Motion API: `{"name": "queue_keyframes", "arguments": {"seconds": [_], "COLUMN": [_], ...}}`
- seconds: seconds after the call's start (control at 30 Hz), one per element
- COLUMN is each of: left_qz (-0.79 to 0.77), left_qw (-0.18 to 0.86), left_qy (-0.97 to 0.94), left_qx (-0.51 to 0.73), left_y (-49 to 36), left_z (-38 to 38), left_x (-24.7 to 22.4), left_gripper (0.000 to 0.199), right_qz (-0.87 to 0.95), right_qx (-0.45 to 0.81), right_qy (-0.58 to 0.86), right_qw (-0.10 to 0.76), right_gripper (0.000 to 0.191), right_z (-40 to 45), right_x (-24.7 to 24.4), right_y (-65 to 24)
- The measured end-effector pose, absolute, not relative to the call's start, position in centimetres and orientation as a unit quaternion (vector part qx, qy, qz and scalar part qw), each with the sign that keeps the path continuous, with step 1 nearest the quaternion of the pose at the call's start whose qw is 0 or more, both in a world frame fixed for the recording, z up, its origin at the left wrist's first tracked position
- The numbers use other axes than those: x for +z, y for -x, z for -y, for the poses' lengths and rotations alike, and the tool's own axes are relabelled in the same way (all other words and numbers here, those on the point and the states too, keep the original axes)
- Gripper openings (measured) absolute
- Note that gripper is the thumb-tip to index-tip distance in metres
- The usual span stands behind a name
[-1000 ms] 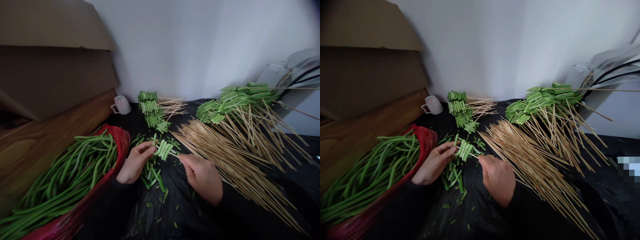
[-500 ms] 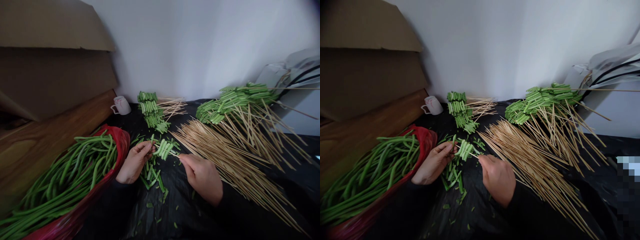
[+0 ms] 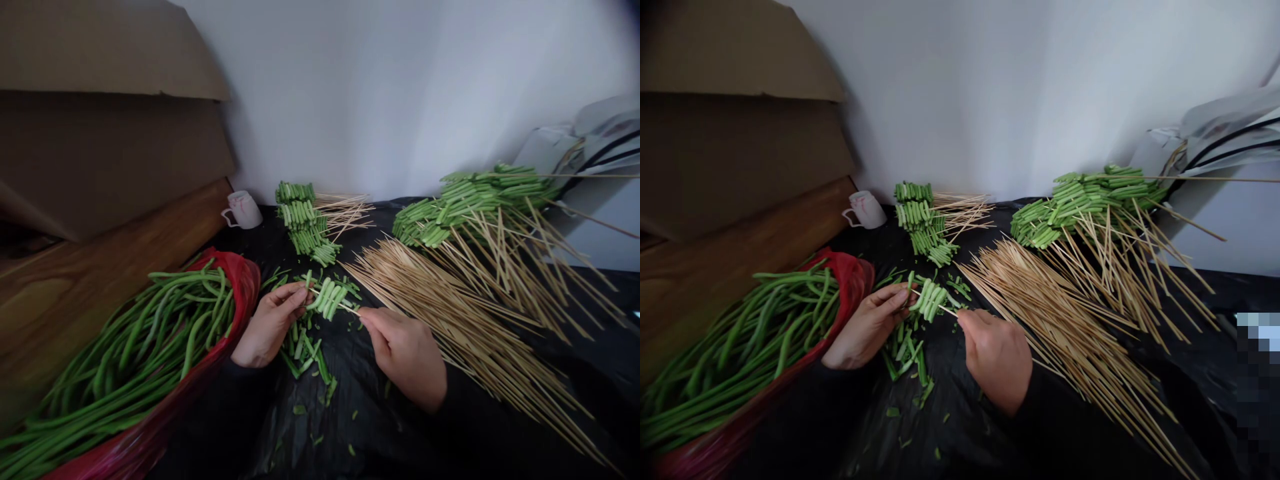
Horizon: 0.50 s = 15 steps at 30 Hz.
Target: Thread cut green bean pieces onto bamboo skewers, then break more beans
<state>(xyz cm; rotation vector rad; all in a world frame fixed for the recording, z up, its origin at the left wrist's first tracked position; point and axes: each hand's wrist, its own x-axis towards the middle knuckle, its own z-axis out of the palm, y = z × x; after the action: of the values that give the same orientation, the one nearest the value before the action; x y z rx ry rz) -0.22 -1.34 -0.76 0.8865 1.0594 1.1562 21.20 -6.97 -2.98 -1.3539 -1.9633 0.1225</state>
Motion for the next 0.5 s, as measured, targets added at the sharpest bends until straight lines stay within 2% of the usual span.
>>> {"name": "queue_keyframes", "arguments": {"seconds": [0.5], "left_qz": [-0.468], "left_qw": [0.609], "left_qy": [-0.419], "left_qx": [0.483], "left_y": [0.02], "left_z": [1.54], "left_x": [-0.49], "left_gripper": [0.023], "right_qz": [0.765], "right_qx": [0.071], "right_qy": [0.533], "right_qw": [0.355], "right_gripper": [0.029], "right_z": [7.14], "right_x": [-3.15], "right_y": [-21.03]}}
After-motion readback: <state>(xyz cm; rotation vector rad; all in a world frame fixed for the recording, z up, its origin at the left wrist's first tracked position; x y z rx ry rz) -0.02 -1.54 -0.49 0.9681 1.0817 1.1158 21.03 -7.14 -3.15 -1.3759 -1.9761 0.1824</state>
